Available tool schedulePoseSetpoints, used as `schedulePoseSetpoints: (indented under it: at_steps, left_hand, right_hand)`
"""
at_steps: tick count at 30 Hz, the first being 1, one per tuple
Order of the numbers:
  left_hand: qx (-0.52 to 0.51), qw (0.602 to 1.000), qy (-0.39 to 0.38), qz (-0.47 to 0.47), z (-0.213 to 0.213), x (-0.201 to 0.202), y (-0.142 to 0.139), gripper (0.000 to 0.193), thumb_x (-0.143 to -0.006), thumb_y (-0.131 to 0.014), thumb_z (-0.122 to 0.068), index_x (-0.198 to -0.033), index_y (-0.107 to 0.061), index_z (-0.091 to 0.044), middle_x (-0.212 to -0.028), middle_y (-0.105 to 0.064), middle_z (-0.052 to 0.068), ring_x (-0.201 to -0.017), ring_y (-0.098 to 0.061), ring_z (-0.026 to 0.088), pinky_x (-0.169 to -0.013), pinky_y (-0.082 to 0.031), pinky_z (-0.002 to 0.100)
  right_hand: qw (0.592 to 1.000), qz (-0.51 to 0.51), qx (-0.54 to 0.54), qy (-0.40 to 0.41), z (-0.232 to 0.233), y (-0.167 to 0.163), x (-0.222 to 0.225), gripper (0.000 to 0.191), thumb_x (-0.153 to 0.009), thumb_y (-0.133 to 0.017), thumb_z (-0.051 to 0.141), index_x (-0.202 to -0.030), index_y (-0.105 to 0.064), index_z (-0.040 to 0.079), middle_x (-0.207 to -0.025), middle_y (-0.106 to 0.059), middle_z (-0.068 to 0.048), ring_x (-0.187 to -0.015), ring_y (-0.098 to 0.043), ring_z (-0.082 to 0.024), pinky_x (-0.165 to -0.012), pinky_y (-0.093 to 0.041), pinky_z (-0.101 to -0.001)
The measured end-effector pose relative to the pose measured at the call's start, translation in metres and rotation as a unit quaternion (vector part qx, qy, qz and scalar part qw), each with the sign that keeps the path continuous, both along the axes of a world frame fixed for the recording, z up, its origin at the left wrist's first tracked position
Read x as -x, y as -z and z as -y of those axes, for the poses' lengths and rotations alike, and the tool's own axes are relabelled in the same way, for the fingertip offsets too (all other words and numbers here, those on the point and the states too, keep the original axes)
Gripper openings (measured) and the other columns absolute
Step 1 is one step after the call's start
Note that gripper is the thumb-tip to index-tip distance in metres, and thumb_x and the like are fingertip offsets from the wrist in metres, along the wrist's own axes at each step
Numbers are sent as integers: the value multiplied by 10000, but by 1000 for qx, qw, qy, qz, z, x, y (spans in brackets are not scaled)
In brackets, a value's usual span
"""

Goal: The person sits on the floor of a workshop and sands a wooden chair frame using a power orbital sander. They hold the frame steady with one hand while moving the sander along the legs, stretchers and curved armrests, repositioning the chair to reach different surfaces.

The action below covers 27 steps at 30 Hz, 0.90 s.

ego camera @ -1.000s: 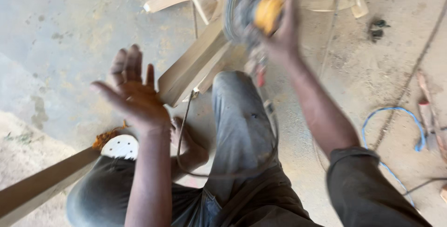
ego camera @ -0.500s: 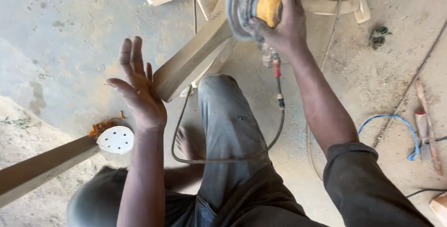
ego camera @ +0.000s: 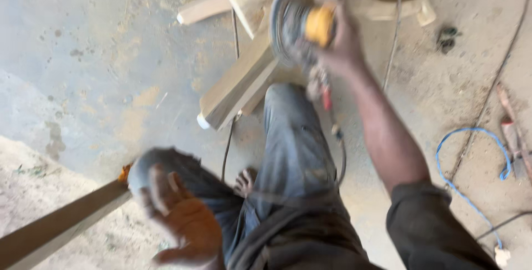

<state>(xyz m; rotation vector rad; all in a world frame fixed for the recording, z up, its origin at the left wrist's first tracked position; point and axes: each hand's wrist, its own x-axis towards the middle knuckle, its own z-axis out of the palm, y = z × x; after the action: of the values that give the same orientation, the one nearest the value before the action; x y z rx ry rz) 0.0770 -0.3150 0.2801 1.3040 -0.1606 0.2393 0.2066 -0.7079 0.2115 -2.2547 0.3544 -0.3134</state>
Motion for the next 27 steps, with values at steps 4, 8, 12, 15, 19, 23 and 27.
schedulePoseSetpoints:
  at_steps: [4,8,12,15,19,23,27]
  left_hand:
    - [-3,998,67,-21,-9,24,20,932,-1028,-329,-788,-1636,-245,-86,-1677,-340,247,-1598,-277,323,-1374,-155,430]
    - [-5,995,90,-44,-5,17,34,899,-1043,-368,-747,-1631,-249,-79,-1663,-351,240,-1620,-289,344,-1400,-150,465]
    - [5,991,124,-59,-19,17,43,864,-1053,-407,-715,-1628,-259,-87,-1642,-379,232,-1632,-269,345,-1400,-139,481]
    - [15,991,121,-55,-39,21,49,860,-1059,-404,-714,-1635,-250,-95,-1638,-398,236,-1636,-270,345,-1411,-119,481]
    - [23,993,102,-63,-49,19,56,834,-1074,-433,-681,-1635,-255,-91,-1615,-415,236,-1632,-266,345,-1418,-117,485]
    - [91,988,83,-93,-41,20,67,848,-1041,-500,-637,-1618,-266,-61,-1619,-406,242,-1598,-275,360,-1353,-138,489]
    - [78,989,90,-88,-51,31,72,810,-1068,-499,-622,-1628,-279,-78,-1605,-447,219,-1580,-310,342,-1403,-138,476]
  right_hand:
    - [986,121,108,-43,20,10,-4,824,-929,-991,294,-1507,-436,102,-1480,-581,-136,-1376,-608,-293,-1169,-547,-476]
    - [984,114,52,-128,-32,8,44,922,-835,-984,342,-1530,-413,135,-1456,-523,-163,-1338,-580,-307,-1104,-567,-479]
    - [988,99,-12,-118,-33,11,42,926,-869,-937,439,-1562,-404,134,-1486,-525,-154,-1360,-586,-296,-1129,-580,-471]
    - [990,125,9,-71,19,5,-9,902,-945,-958,482,-1535,-414,70,-1523,-560,-176,-1425,-582,-331,-1194,-560,-506]
    - [994,57,33,-84,12,-6,0,819,-865,-953,435,-1427,-474,79,-1313,-609,-162,-1220,-645,-336,-1040,-573,-505]
    - [950,183,132,-219,-80,-6,68,857,-787,-973,389,-1437,-453,182,-1365,-526,-182,-1246,-626,-350,-1023,-603,-449]
    - [919,245,173,-257,-78,10,65,834,-819,-1009,354,-1414,-440,220,-1386,-517,-187,-1142,-614,-246,-830,-593,-315]
